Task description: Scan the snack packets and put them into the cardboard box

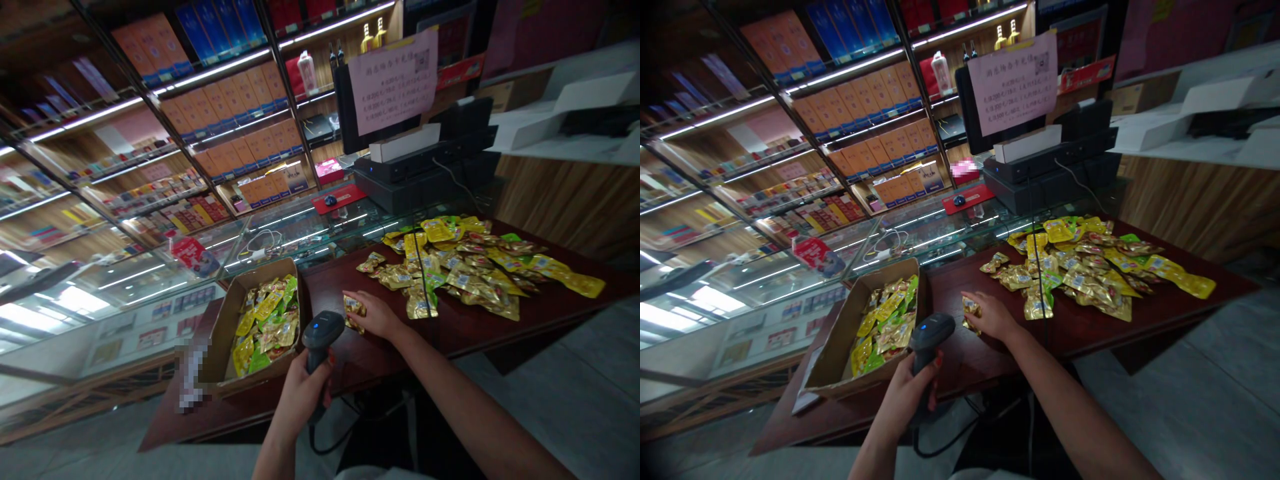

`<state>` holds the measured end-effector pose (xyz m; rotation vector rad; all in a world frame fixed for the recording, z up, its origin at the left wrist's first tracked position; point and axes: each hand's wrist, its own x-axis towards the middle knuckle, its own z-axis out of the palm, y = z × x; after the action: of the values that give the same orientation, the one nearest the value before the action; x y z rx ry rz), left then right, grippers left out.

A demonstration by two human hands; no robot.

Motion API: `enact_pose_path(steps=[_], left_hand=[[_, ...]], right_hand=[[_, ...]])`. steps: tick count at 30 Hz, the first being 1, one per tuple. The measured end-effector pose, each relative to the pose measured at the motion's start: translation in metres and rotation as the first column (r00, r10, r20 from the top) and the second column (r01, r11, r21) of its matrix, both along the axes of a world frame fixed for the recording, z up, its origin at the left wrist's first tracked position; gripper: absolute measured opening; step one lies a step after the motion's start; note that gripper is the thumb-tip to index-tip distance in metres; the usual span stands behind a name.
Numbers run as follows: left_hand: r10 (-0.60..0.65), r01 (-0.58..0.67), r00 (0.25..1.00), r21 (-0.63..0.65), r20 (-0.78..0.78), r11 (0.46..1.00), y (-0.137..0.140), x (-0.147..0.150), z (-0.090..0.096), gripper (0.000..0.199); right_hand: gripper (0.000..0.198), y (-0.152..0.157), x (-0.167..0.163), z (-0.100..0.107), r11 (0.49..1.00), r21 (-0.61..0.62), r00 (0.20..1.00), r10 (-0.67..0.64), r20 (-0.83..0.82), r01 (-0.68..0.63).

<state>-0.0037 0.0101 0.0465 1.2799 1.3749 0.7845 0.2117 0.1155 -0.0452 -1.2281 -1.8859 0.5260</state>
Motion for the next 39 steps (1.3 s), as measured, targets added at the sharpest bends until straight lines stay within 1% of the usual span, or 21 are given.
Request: enact_pose_path(steps=[4,10,15,18,20,23,26,28,30,32,34,36,38,39], left_hand=[[-0.004,0.004,1.0,0.002,0.008,1.0,0.0,-0.001,0.0,0.028],[-0.024,0.023,0.999,0.019,0.029,1.0,-0.002,-0.001,0.0,0.026],[-0.005,0.004,1.0,0.017,0.025,1.0,-0.004,0.0,0.003,0.028],[0.011,-0.011,0.999,0.01,0.046,1.0,-0.003,0.0,0.0,0.032],[0.016,-0.015,0.997,-0.012,0.078,1.0,-0.001,0.001,-0.007,0.035],[0.032,-0.025,0.992,-0.057,0.123,0.998,0.002,0.002,-0.024,0.039],[0.064,-0.054,0.99,-0.085,0.128,0.995,0.004,0.002,-0.044,0.039],[0.086,-0.074,0.987,-0.093,0.134,0.993,0.005,0.002,-0.054,0.038],[0.115,-0.1,0.982,-0.1,0.15,0.99,0.006,0.001,-0.062,0.038],[0.135,-0.118,0.976,-0.102,0.172,0.988,0.007,0.001,-0.067,0.04],[0.136,-0.119,0.972,-0.097,0.191,0.988,0.008,0.001,-0.068,0.042],[0.137,-0.12,0.97,-0.096,0.2,0.988,0.009,0.0,-0.068,0.042],[0.145,-0.128,0.969,-0.093,0.199,0.987,0.009,0.0,-0.067,0.042],[0.151,-0.136,0.969,-0.09,0.196,0.987,0.009,-0.001,-0.066,0.042]], right_hand=[[0.056,0.001,0.0,-0.001,1.0,0.015,1.0,-0.003,-0.001,0.003],[0.058,0.002,-0.002,-0.005,0.998,0.06,0.999,0.006,-0.051,-0.003],[0.057,0.001,-0.001,-0.001,1.0,0.021,0.999,0.004,-0.037,-0.003],[0.055,0.0,0.0,0.002,1.0,0.007,0.999,0.017,-0.041,-0.017],[0.052,0.0,-0.001,0.001,1.0,0.006,0.998,0.03,-0.061,-0.029],[0.045,-0.001,-0.002,-0.003,1.0,-0.001,0.995,0.027,-0.091,-0.027],[0.04,0.001,0.001,-0.008,0.999,-0.015,0.993,-0.031,-0.113,0.029],[0.037,0.005,0.003,-0.009,0.995,-0.008,0.981,-0.097,-0.17,0.097],[0.036,0.011,0.001,-0.003,0.988,-0.002,0.95,-0.147,-0.274,0.153],[0.035,0.021,-0.009,0.012,0.991,-0.034,0.911,-0.134,-0.389,0.131],[0.036,0.033,-0.033,0.033,0.996,-0.092,0.875,-0.056,-0.482,0.013],[0.039,0.044,-0.067,0.055,0.982,-0.126,0.839,0.054,-0.541,-0.144],[0.047,0.054,-0.105,0.073,0.956,-0.116,0.811,0.162,-0.563,-0.271],[0.052,0.057,-0.121,0.08,0.947,-0.107,0.817,0.201,-0.54,-0.304]])
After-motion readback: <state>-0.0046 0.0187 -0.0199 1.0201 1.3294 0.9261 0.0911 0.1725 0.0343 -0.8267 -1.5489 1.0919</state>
